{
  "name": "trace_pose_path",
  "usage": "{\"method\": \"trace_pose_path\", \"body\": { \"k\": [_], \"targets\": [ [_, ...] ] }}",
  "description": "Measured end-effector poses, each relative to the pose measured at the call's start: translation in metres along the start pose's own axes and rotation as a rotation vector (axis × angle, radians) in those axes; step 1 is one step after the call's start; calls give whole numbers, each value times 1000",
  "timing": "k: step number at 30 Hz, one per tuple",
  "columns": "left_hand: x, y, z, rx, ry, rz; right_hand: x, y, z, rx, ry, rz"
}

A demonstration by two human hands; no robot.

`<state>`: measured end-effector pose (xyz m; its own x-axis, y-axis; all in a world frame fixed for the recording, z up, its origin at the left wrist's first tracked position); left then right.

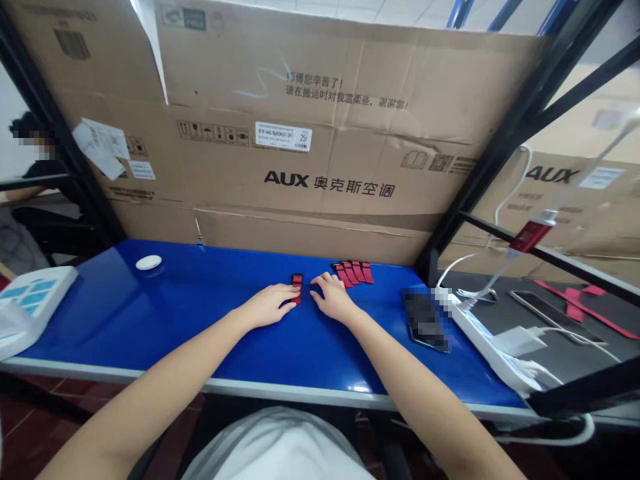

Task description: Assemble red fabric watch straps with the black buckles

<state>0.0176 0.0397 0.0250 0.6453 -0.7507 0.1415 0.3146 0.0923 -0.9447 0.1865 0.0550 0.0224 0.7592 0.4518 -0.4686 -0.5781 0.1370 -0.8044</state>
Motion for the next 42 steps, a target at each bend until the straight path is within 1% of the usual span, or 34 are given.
{"method": "trace_pose_path", "body": {
  "k": [2, 4, 6, 8, 10, 13, 14, 16, 21, 27, 31, 39, 42],
  "targets": [
    [0, 3, 1, -3, -32, 13, -3, 7, -8, -85, 21, -32],
    [0, 3, 2, -8, -52, 10, -4, 15, -12, -176, 74, -32],
    [-1, 0, 1, 1, -76, -6, -5, 20, -14, -234, 123, -25],
    [-6, -6, -1, 5, -124, -10, -6, 22, -15, -264, 145, -18],
    [-14, -10, -5, -33, -206, 8, -6, 22, -15, -273, 152, -14],
    [-27, -7, -12, -161, -324, 30, -7, 21, -16, -285, 159, -9],
    [-29, -5, -14, -198, -343, 29, -7, 21, -16, -288, 162, -11],
    [-31, -1, -16, -237, -357, 25, -8, 20, -17, -289, 168, -21],
    [-30, 5, -16, -227, -369, 40, -9, 21, -17, -283, 163, -28],
    [-31, 2, -14, -220, -376, 4, -4, 20, -14, -286, 154, 4],
    [-32, 0, -14, -193, -377, -19, -1, 18, -12, -282, 136, 28],
    [-30, 0, -14, -230, -374, 12, -5, 14, -13, -292, 142, 13],
    [-30, 0, -14, -205, -375, -4, -4, 14, -13, -289, 141, 16]
  ]
}}
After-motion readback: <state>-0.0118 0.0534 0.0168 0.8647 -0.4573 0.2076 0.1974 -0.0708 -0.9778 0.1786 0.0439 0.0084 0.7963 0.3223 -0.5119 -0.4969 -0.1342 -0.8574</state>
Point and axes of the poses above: each hand's wrist, its own z-axis towards the middle knuckle, its own y-axis out of the palm, x = y × z, the point moved 6 cm from there along z, towards the middle knuckle, and after that the axes turned 11 degrees about z, right-handed, at the moved point
